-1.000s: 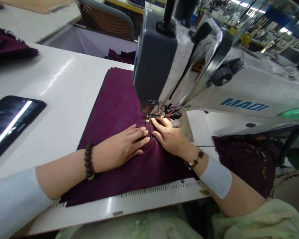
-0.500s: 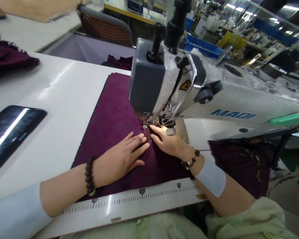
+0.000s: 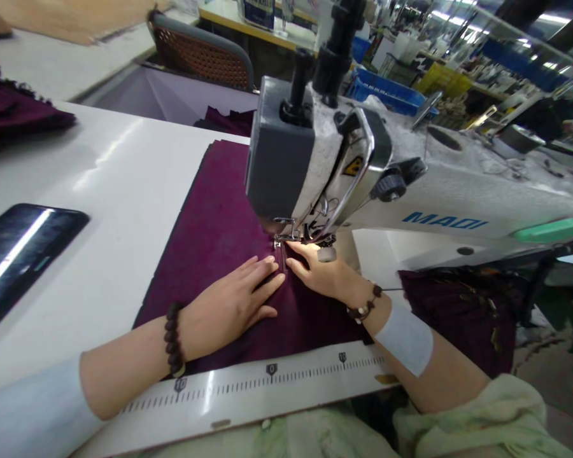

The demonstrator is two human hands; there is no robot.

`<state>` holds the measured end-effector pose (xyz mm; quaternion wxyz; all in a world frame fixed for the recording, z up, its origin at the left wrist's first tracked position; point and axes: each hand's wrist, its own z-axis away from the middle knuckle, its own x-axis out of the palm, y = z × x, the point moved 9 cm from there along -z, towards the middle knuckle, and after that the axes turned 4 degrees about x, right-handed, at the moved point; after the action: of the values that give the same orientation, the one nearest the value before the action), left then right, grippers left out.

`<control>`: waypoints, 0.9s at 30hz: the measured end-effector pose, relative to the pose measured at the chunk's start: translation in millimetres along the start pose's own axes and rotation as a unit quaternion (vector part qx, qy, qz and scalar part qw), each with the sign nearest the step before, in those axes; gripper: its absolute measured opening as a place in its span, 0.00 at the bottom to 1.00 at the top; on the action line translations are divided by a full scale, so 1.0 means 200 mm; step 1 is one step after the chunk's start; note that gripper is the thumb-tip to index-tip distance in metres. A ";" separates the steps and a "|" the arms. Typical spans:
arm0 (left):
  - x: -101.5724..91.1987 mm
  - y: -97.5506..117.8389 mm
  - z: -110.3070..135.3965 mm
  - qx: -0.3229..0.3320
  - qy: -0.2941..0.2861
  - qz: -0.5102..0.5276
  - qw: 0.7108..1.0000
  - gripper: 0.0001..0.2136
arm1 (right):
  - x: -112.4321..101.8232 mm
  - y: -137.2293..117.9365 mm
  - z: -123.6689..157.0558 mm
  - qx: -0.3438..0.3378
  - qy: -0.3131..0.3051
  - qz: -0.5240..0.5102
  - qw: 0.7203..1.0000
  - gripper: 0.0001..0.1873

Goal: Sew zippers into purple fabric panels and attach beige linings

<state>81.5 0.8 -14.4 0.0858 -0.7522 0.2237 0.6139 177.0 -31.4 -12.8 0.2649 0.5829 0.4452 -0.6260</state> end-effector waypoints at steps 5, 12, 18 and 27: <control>0.01 0.00 -0.01 -0.007 -0.015 -0.022 1.000 0.22 | 0.01 0.00 0.00 -0.008 -0.007 -0.007 1.000 0.15; 0.02 0.00 -0.01 -0.011 -0.017 -0.021 1.000 0.21 | 0.01 0.01 0.00 -0.005 -0.011 -0.022 1.000 0.15; 0.01 -0.03 -0.01 -0.009 -0.018 -0.016 1.000 0.21 | 0.01 0.01 -0.01 0.011 -0.020 -0.011 1.000 0.15; 0.01 -0.04 -0.02 -0.004 -0.019 -0.003 1.000 0.20 | 0.02 0.04 -0.02 0.024 -0.030 -0.001 0.999 0.14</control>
<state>89.3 4.6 -16.9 0.0886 -0.7412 0.2174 0.6289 184.6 -30.8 -18.6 0.2636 0.5696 0.4222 -0.6540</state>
